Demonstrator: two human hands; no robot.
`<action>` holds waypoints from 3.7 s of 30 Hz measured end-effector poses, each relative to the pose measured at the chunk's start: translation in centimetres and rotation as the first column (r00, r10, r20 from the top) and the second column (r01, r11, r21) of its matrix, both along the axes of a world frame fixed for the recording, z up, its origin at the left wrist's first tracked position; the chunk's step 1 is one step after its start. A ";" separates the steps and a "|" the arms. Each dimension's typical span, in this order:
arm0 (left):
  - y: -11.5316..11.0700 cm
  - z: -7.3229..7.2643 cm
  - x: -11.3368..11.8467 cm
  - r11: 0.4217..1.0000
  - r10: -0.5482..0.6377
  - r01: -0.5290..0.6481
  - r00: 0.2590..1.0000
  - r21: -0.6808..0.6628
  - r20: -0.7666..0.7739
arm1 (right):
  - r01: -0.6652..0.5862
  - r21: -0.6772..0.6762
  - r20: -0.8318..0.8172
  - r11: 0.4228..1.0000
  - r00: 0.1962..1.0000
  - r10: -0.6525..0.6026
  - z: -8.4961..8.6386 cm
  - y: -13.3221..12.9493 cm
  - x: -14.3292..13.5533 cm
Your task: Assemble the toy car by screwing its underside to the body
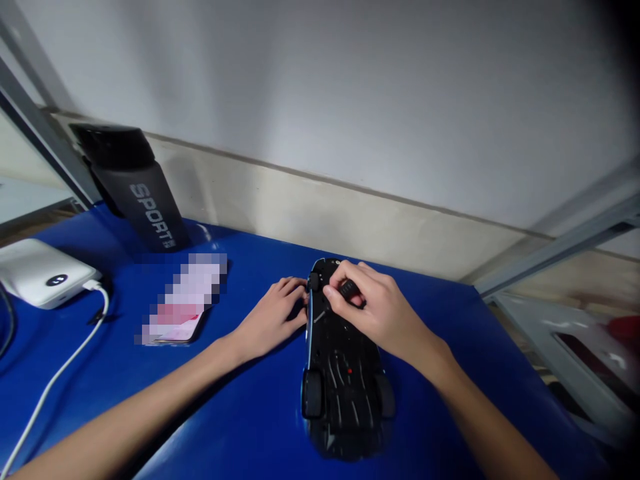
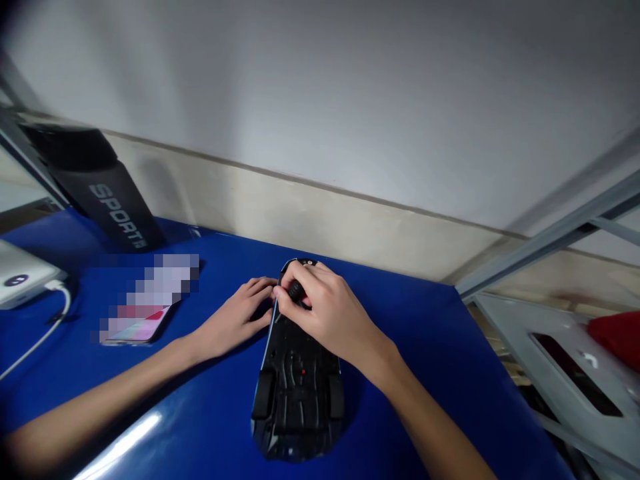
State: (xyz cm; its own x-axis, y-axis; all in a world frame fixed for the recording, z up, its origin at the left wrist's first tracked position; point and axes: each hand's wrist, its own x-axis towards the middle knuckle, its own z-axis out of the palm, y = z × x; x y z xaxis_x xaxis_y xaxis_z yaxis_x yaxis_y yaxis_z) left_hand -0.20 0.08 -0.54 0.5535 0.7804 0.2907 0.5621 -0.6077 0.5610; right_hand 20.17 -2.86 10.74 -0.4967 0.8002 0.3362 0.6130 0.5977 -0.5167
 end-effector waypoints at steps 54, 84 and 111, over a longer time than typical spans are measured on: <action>0.0 0.0 0.1 1.000 0.004 -0.005 1.000 0.027 0.015 | -0.012 0.170 0.172 0.985 0.985 -0.018 0.2 -0.8 -0.6; 0.3 -0.3 -0.1 0.944 0.124 0.003 0.923 -0.330 0.364 | -0.027 0.223 0.193 0.974 0.981 -0.017 0.1 -0.9 -0.5; -0.2 0.5 0.4 0.902 0.159 0.050 0.885 -0.430 0.437 | -0.031 0.217 0.238 0.976 0.971 -0.022 0.5 -1.4 -0.5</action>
State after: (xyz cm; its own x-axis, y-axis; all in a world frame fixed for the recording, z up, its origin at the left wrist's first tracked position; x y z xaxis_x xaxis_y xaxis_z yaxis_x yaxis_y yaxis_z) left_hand 0.19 -0.11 -0.09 0.3948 0.9086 0.1361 0.2080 -0.2327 0.9501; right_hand 19.65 -4.22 11.22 -0.5867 0.7186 0.3733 0.6995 0.6820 -0.2135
